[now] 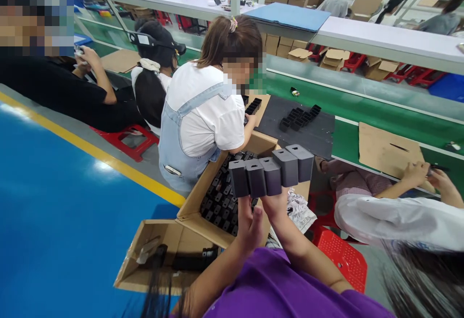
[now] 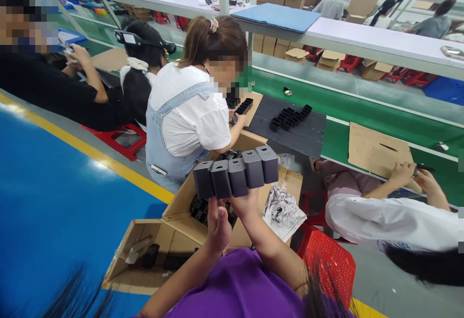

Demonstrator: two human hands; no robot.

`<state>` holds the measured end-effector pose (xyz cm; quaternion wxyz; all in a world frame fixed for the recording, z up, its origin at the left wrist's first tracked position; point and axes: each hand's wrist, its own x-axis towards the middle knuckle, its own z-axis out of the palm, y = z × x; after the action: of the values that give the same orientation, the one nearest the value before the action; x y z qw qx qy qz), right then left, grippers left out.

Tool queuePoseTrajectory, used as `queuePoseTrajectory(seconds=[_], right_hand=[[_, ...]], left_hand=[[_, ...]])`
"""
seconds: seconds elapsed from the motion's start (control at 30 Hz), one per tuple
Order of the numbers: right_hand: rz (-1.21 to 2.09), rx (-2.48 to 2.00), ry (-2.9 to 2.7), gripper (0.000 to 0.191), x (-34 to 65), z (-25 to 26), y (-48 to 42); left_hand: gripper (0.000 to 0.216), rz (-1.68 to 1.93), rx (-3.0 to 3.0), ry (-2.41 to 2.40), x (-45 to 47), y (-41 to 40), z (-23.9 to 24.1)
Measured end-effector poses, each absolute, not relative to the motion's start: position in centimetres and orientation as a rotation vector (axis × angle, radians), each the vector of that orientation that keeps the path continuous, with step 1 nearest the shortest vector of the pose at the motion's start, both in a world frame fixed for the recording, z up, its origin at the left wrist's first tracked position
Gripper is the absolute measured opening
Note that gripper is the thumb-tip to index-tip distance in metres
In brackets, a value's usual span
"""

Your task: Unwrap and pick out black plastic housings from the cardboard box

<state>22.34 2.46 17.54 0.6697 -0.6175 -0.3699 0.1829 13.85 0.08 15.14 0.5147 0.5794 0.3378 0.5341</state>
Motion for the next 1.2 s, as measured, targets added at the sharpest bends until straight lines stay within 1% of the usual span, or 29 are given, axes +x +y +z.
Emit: queuePoseTrajectory(seconds=[0.13, 0.27, 0.5, 0.6, 0.73, 0.9, 1.1, 1.2], right_hand=[[0.535, -1.281, -0.732, 0.052, 22.1, 18.0, 3.0], [0.559, -1.212, -0.648, 0.050, 21.9, 18.1, 4.2], [0.602, -1.224, -0.529, 0.055, 21.2, 16.1, 5.8], [0.664, -1.206, -0.477, 0.055, 20.7, 15.0, 6.0], [0.736, -1.181, -0.460, 0.059, 19.9, 13.5, 6.1], [0.641, -1.264, -0.490, 0.070, 19.8, 12.8, 5.9], [0.523, -1.213, -0.567, 0.068, 20.9, 13.4, 5.9], [0.420, -1.272, -0.657, 0.068, 21.2, 13.7, 5.8]], left_hand=[[0.068, 1.255, 1.479, 0.917, 13.8, 0.4, 14.3], [0.064, 1.223, 1.642, 1.043, 13.9, 1.2, 13.6], [0.059, 1.208, 1.684, 1.128, 14.3, 2.1, 13.4], [0.058, 1.301, 1.506, 1.129, 14.5, 2.3, 13.7], [0.063, 1.388, 0.953, 1.210, 14.8, 3.1, 14.0], [0.057, 1.324, 0.390, 1.003, 14.4, 4.5, 14.3], [0.042, 1.174, 0.235, 0.841, 12.5, 5.4, 15.6], [0.049, 1.126, 0.300, 0.822, 11.4, 6.0, 16.5]])
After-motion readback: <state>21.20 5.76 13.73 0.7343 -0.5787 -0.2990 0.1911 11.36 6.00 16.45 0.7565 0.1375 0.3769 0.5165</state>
